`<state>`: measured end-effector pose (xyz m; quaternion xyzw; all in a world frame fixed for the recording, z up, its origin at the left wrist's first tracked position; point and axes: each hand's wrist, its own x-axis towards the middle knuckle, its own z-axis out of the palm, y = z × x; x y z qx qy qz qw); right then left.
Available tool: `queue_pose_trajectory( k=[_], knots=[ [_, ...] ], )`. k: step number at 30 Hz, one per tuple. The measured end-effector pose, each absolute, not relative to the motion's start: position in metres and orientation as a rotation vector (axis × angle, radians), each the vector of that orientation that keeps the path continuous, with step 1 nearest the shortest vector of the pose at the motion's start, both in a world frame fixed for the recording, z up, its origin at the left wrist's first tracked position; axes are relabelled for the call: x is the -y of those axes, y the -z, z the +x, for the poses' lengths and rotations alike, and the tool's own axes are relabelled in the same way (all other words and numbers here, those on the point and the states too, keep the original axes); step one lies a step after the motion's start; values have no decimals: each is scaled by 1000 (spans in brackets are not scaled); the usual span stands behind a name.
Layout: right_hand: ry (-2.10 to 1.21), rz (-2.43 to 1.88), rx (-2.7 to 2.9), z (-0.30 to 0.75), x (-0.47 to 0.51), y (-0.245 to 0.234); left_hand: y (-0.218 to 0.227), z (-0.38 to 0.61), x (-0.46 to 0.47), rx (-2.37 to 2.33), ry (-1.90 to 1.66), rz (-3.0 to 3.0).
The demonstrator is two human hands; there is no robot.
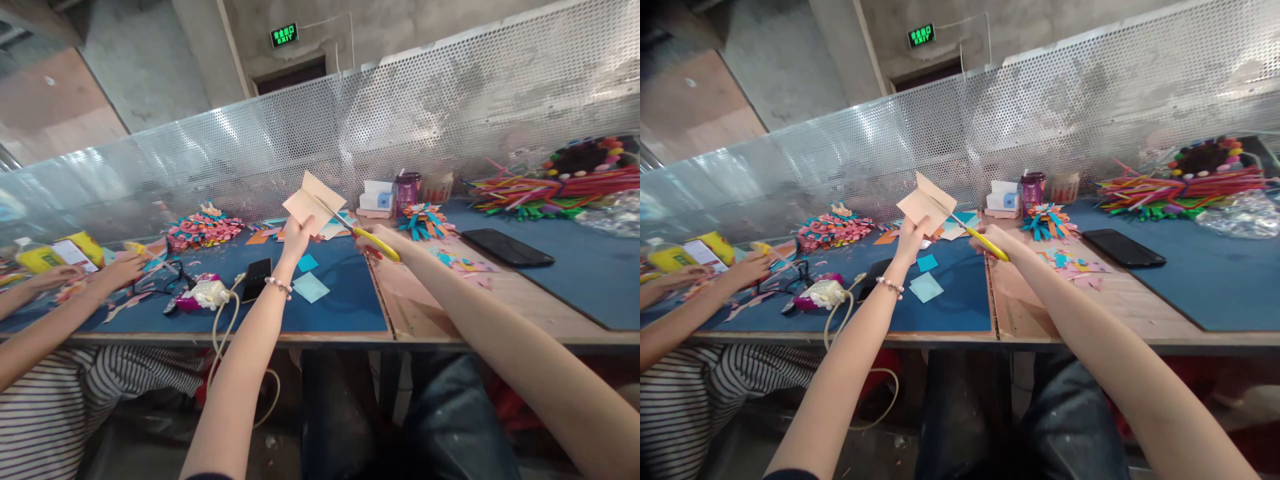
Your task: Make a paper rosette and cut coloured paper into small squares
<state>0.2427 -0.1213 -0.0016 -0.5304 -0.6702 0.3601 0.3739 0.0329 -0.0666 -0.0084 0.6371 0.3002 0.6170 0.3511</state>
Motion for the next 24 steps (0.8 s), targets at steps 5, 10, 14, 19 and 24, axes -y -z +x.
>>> queue_pose_trajectory(
  k=[5,10,14,19,24],
  knots=[
    [-941,-1350,1764,244,125,-1,7,35,69,-791,-1591,1576],
    [-966,-1344,1774,244,129,-4,8,35,68,-785,-1586,1570],
    [-983,-1358,1754,244,128,-3,10,34,66,-736,-1556,1653],
    [-967,-1365,1762,243,131,-5,10,37,68,-749,-1555,1586],
    [-913,-1384,1763,244,124,1,11,37,68,-773,-1523,1625]
  ],
)
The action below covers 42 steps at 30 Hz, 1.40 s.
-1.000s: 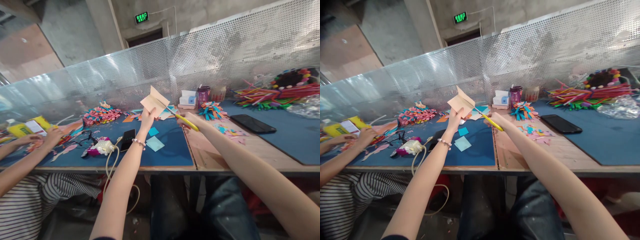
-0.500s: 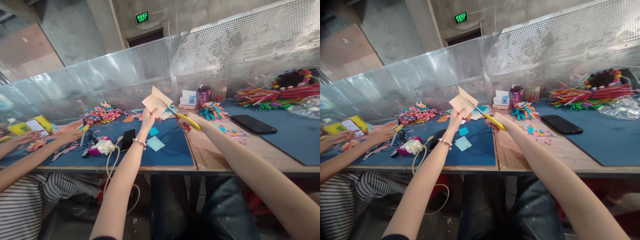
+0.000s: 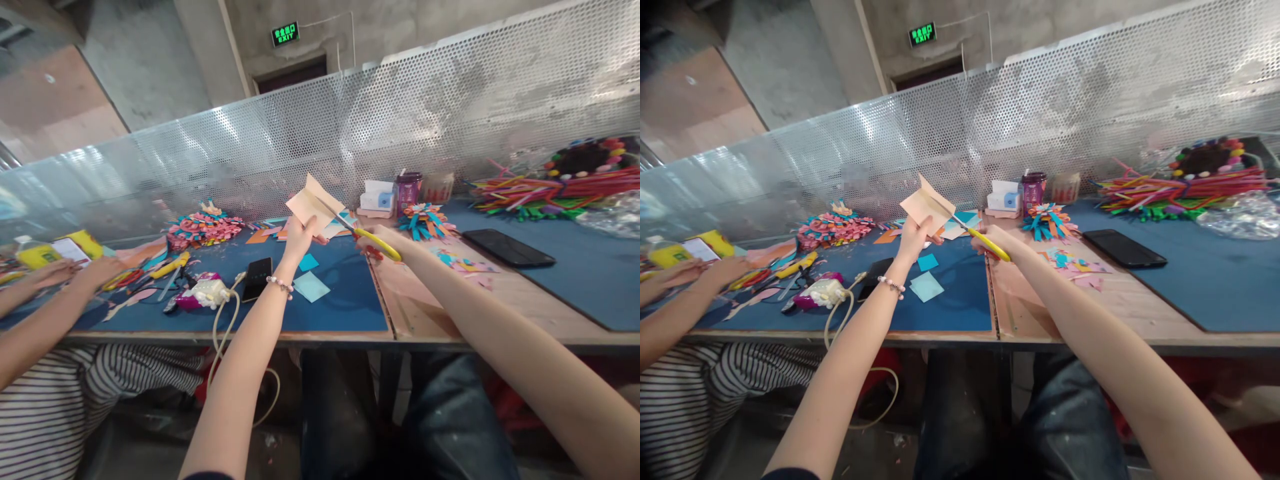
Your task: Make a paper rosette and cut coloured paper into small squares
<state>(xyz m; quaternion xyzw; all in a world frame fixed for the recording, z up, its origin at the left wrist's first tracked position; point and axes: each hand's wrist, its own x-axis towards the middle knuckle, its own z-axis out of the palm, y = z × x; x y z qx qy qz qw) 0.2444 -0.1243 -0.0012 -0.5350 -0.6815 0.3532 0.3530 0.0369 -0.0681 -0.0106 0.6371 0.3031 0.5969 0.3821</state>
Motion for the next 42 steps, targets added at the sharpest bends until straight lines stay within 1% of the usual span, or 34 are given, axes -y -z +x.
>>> queue_pose_trajectory(
  k=[7,12,23,42],
  knots=[
    [-891,-1412,1718,249,103,16,12,39,67,-779,-1519,1550],
    [-885,-1410,1686,247,105,17,13,38,64,-745,-1513,1669],
    [-717,-1446,1732,252,88,34,15,36,60,-747,-1545,1791],
    [-629,-1448,1787,251,97,30,15,36,59,-700,-1523,1840]
  ],
)
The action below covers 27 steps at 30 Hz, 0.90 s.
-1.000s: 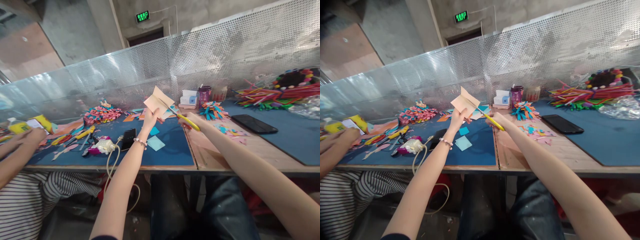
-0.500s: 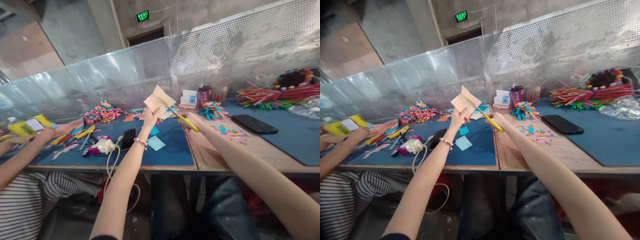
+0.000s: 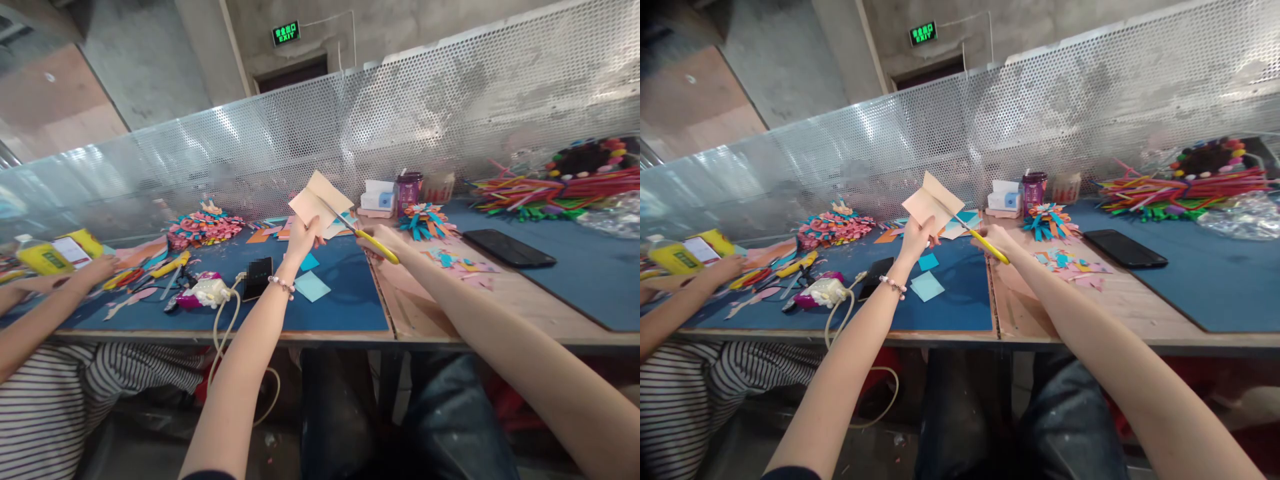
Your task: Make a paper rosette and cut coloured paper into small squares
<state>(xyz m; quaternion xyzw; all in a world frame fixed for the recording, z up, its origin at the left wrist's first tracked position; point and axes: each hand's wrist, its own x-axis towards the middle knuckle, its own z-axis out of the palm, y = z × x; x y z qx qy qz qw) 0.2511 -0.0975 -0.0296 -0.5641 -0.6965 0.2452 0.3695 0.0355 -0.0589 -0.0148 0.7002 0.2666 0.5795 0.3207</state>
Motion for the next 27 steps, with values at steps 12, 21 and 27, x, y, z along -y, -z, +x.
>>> queue_pose_trajectory(
  k=[12,21,27],
  knots=[
    [-603,-1444,1814,251,102,28,18,35,55,-717,-1511,1848],
    [-626,-1428,1821,252,98,30,18,35,54,-705,-1513,1848],
    [-632,-1416,1808,248,107,26,18,35,55,-681,-1509,1842]
  ],
)
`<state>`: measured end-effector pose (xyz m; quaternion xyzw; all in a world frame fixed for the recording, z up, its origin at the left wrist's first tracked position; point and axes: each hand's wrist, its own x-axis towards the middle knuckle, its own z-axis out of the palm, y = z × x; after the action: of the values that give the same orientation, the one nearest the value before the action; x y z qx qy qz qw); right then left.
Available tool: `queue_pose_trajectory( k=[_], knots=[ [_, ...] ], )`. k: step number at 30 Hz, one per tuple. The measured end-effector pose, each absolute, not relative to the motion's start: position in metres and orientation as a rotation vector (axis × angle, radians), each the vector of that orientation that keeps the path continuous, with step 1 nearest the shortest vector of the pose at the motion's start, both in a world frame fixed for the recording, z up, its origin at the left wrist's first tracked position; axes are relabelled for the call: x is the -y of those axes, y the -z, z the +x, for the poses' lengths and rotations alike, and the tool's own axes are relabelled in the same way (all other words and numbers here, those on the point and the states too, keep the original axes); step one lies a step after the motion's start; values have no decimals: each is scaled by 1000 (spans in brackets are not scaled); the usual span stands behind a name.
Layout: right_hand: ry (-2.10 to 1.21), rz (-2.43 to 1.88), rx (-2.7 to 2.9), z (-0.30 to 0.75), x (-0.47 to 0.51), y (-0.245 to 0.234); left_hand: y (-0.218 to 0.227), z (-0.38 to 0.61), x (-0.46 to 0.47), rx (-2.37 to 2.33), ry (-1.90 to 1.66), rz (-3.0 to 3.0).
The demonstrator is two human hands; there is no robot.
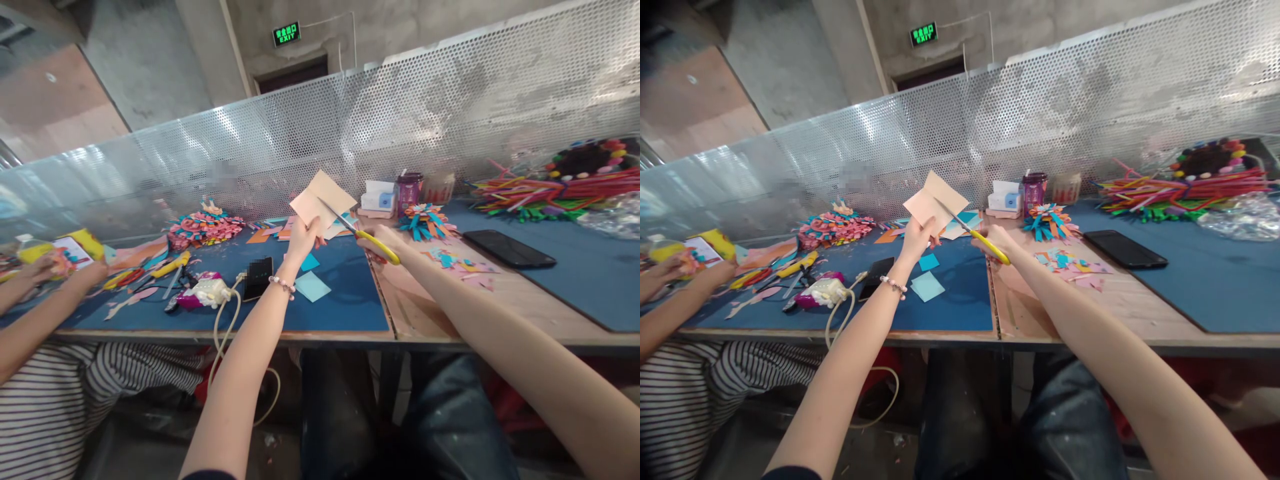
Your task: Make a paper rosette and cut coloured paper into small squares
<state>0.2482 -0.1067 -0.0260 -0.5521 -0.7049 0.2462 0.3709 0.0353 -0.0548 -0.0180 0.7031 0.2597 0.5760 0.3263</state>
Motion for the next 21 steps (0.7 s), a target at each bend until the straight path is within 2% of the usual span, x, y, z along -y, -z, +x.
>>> queue_pose_trajectory(
  k=[21],
  knots=[
    [-527,-1375,1879,249,107,26,20,34,49,-731,-1512,1805]
  ],
)
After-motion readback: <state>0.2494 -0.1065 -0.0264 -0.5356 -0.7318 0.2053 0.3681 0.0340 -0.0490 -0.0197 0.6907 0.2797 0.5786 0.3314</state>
